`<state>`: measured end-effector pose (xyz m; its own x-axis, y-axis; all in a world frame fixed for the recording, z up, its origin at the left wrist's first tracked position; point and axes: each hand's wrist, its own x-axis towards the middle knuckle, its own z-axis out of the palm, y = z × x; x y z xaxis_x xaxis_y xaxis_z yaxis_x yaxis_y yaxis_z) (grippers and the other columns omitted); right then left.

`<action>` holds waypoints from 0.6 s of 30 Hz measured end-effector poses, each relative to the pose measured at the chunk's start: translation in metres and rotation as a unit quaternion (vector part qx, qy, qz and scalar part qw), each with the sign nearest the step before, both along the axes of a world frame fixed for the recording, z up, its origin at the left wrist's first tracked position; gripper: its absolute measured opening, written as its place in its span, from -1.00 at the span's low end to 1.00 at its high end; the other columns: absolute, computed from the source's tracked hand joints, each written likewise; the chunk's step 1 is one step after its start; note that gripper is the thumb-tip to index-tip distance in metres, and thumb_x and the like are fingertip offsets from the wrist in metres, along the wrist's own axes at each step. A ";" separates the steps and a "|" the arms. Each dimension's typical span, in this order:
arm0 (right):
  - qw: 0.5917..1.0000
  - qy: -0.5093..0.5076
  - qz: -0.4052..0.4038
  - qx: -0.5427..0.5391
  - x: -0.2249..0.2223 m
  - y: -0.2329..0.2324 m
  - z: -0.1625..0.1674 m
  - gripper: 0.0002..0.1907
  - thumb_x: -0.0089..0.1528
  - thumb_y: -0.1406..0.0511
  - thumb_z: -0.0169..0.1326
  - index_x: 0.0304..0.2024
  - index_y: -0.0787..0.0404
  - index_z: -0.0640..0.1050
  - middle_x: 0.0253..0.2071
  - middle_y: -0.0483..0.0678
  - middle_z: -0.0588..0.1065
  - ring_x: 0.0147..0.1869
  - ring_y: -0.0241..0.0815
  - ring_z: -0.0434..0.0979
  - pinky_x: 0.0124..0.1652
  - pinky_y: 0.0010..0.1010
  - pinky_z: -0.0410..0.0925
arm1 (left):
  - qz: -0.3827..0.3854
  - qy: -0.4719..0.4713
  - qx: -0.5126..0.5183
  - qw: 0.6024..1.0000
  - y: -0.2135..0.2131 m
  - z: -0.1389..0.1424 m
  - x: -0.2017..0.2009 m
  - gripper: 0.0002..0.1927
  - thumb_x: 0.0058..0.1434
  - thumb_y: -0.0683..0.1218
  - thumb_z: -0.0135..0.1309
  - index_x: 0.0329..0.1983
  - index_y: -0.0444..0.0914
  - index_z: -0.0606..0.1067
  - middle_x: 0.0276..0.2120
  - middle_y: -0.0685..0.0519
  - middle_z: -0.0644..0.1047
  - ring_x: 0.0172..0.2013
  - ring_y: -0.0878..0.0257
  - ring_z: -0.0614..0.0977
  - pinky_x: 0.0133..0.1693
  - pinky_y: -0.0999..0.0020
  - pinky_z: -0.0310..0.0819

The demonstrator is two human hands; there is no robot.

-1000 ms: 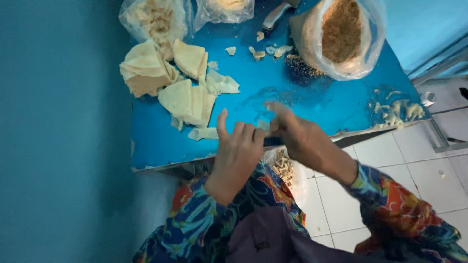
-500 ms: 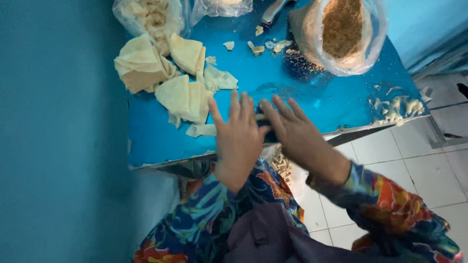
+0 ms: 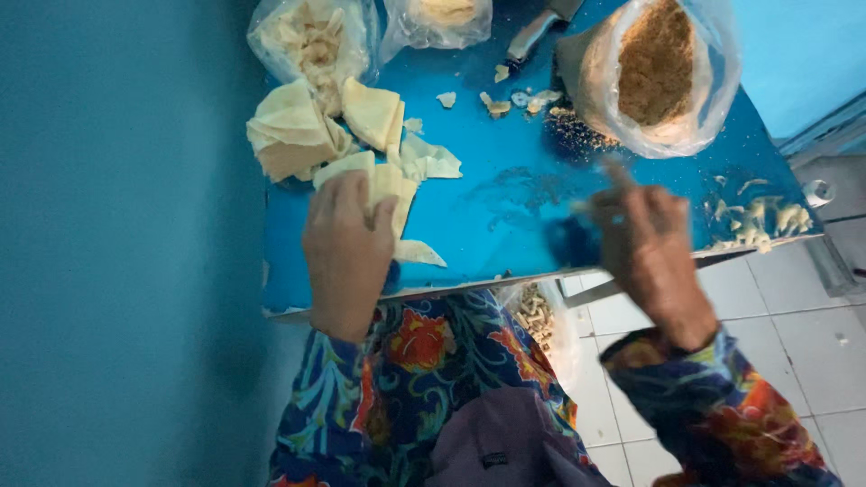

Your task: The person sits at a low blue table and folds triangular tofu pieces by hand, rolling each piece into a tight cylinder and setting the rolled pieces on the table. They occasionally reach into a plastic bag of brown powder and handle pieces one at a time.

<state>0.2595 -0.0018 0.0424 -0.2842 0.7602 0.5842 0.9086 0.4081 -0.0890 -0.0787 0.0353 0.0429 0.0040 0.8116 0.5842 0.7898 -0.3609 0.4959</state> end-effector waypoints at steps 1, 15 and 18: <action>0.999 -0.013 -0.035 -0.015 0.012 -0.001 -0.002 -0.44 0.39 0.43 0.21 0.41 0.29 0.35 -0.13 -0.06 0.60 -0.11 -0.01 0.45 -0.10 -0.17 0.24 | -0.002 -0.027 -0.011 1.000 0.001 -0.001 -0.003 -0.67 0.27 -0.09 0.23 -0.01 -0.39 0.50 -0.08 -0.15 0.54 -0.06 -0.08 0.60 -0.08 0.07 0.52; 0.931 0.292 0.133 -0.173 -0.077 -0.008 0.031 -0.43 0.31 0.52 0.09 0.35 0.22 0.27 0.14 0.06 0.57 0.21 -0.08 0.63 0.14 -0.31 0.50 | 0.041 -0.258 0.090 0.961 0.017 -0.003 -0.040 -0.83 0.56 -0.09 -0.02 -0.04 -0.31 0.45 -0.21 -0.04 0.57 -0.24 0.18 0.62 -0.19 0.26 0.53; 0.849 0.412 0.214 -0.250 -0.108 -0.004 0.038 -0.37 0.31 0.50 0.10 0.40 0.20 0.22 0.25 0.12 0.50 0.32 -0.02 0.56 0.20 -0.24 0.49 | 0.036 -0.278 0.077 0.957 0.006 0.008 -0.026 -0.83 0.54 -0.09 0.00 -0.06 -0.32 0.48 -0.24 -0.01 0.58 -0.26 0.26 0.59 -0.21 0.30 0.51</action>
<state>0.1514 -0.0056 0.0809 -0.2482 0.9023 0.3525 0.2308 0.4085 -0.8831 -0.1049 0.0411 0.0505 -0.3953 0.7024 0.5919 0.4449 -0.4174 0.7924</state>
